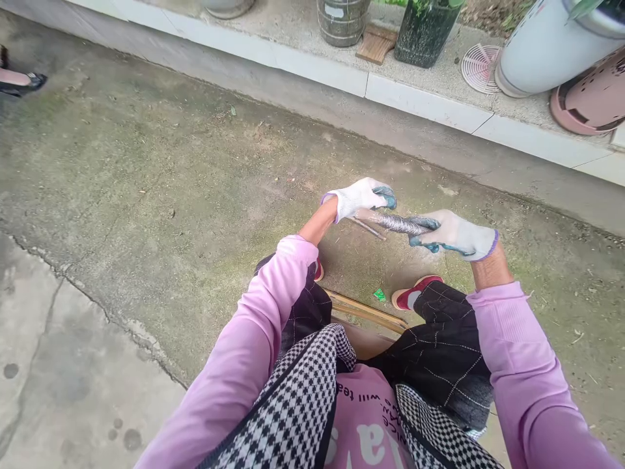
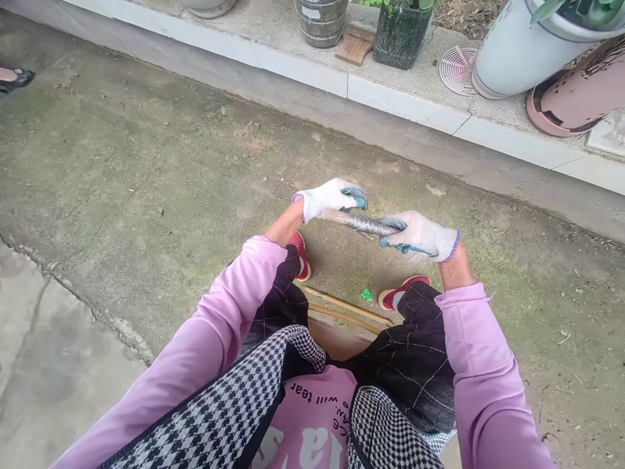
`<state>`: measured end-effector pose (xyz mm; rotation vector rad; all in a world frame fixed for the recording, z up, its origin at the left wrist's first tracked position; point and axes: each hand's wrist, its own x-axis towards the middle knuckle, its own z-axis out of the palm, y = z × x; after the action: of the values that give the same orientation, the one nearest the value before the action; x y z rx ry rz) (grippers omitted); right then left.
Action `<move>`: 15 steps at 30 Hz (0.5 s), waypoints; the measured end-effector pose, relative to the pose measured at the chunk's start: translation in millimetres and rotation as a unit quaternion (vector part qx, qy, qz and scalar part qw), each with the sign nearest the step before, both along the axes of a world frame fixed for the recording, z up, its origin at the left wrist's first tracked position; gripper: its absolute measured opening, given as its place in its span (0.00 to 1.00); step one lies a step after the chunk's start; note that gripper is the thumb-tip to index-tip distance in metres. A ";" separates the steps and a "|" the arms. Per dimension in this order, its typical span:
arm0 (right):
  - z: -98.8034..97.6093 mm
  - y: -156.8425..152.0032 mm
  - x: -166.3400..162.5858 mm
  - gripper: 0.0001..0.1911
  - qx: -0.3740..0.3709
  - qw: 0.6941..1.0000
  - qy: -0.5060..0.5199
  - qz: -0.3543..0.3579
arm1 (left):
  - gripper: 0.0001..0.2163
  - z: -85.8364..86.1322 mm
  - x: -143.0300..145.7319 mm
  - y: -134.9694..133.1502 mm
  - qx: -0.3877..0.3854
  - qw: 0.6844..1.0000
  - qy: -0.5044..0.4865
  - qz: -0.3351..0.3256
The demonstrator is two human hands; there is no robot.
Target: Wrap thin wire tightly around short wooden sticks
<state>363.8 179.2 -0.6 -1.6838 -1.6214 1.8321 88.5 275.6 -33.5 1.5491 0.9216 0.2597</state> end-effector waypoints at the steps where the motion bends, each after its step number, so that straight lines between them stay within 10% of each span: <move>1: 2.3 0.9 -1.1 0.29 -0.009 1.000 0.018 -0.021 | 0.04 0.0 3.1 -1.8 -0.021 0.999 -0.019 0.016; 7: -2.7 10.0 -18.6 0.24 0.084 0.971 0.065 -0.213 | 0.03 4.0 16.3 -18.1 -0.020 0.999 0.007 0.025; 15: -34.2 23.3 -23.2 0.14 0.130 0.956 -0.084 -0.251 | 0.09 12.2 15.1 -25.3 0.105 0.985 0.120 -0.069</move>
<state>340.6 202.5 -34.7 -1.9373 -1.2554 1.2110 103.7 250.3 -21.4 1.8613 0.9919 0.0729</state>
